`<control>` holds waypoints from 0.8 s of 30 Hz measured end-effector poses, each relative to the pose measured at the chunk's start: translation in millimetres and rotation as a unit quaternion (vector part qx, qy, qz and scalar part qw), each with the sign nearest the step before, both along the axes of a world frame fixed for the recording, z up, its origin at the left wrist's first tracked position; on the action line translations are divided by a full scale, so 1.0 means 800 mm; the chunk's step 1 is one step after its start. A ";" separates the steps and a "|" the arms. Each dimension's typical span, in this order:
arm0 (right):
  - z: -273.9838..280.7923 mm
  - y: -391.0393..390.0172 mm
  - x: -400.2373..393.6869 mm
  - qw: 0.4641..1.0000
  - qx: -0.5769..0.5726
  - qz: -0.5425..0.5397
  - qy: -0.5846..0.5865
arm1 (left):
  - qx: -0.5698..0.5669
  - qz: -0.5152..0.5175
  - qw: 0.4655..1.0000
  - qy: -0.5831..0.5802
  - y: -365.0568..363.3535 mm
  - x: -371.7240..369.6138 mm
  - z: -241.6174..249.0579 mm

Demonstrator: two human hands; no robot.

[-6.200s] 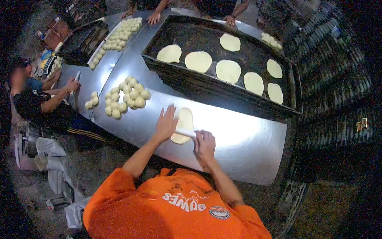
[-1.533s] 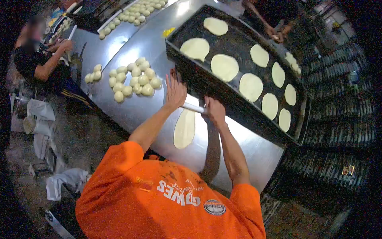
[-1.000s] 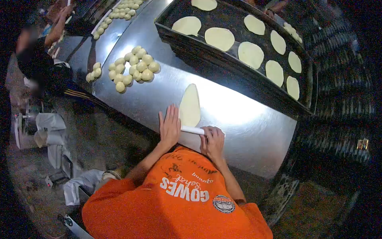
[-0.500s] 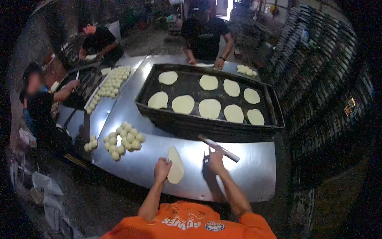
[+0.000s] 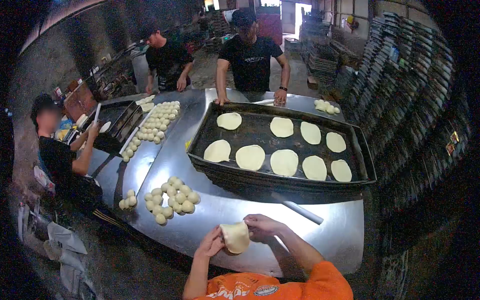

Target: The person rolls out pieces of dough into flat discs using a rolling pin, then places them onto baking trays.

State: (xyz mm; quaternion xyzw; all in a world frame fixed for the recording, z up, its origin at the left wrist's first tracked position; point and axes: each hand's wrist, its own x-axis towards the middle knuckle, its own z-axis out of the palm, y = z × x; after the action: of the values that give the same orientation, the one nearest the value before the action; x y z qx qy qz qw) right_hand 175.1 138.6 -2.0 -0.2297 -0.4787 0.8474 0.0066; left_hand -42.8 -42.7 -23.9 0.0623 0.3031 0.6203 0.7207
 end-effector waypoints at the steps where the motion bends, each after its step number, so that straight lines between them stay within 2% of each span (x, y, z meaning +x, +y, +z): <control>1: 0.030 -0.004 -0.004 0.998 -0.033 -0.053 0.012 | 0.008 0.020 1.000 0.014 0.015 -0.011 0.015; 2: 0.061 -0.001 -0.008 0.992 -0.065 -0.107 0.023 | 0.016 0.038 0.999 0.028 0.036 -0.024 0.030; 3: 0.096 0.010 -0.012 0.986 -0.065 -0.124 0.087 | 0.061 0.041 0.996 0.046 0.066 -0.045 0.043; 4: 0.119 0.034 -0.016 0.984 -0.018 -0.134 0.112 | 0.075 -0.018 0.994 0.072 0.097 -0.070 0.085; 5: 0.145 0.060 -0.021 0.978 0.039 -0.151 0.137 | 0.095 -0.032 0.980 0.171 0.132 -0.085 0.129; 6: 0.222 0.067 -0.023 0.973 0.002 -0.213 0.093 | 0.196 -0.093 0.951 0.219 0.174 -0.097 0.191; 7: 0.224 0.104 -0.025 0.961 0.086 -0.259 0.049 | 0.166 -0.158 0.939 0.255 0.214 -0.112 0.241; 8: 0.245 0.133 -0.038 0.951 0.051 -0.272 0.138 | 0.234 -0.160 0.909 0.305 0.252 -0.110 0.279; 9: 0.279 0.157 -0.044 0.949 0.066 -0.285 0.120 | 0.238 -0.161 0.893 0.345 0.300 -0.116 0.298; 10: 0.259 0.215 -0.044 0.949 0.070 -0.275 0.135 | 0.241 -0.161 0.876 0.384 0.345 -0.122 0.310; 12: 0.279 0.275 -0.054 0.950 0.080 -0.293 0.069 | 0.213 -0.167 0.875 0.402 0.420 -0.124 0.319; 15: 0.265 0.345 -0.069 0.946 0.075 -0.313 0.023 | 0.094 -0.158 0.881 0.435 0.497 -0.110 0.296; 17: 0.224 0.401 -0.079 0.945 0.073 -0.320 -0.006 | 0.051 -0.135 0.901 0.410 0.521 -0.100 0.277; 19: 0.175 0.453 -0.091 0.933 0.139 -0.327 -0.059 | 0.039 -0.105 0.917 0.383 0.551 -0.094 0.241; 20: 0.148 0.478 -0.092 0.926 0.181 -0.319 -0.085 | 0.086 -0.133 0.915 0.371 0.575 -0.101 0.209; 21: 0.165 0.458 -0.106 0.907 0.255 -0.325 -0.077 | 0.109 -0.049 0.840 0.530 0.596 -0.104 0.177; 22: 0.147 0.462 -0.120 0.773 0.467 -0.424 -0.063 | 0.125 0.032 0.733 0.668 0.598 -0.101 0.171; 23: 0.147 0.483 -0.112 0.756 0.527 -0.369 -0.117 | 0.160 0.049 0.648 0.743 0.596 -0.109 0.167; 24: 0.173 0.476 -0.106 0.735 0.580 -0.309 -0.169 | 0.202 0.066 0.632 0.745 0.581 -0.113 0.185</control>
State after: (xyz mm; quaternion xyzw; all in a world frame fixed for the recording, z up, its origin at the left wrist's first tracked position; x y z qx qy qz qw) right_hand 90.0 519.4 136.7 -0.4559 -0.7732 0.3040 0.3192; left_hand -133.1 421.8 124.3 0.6275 0.6071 0.4544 0.1765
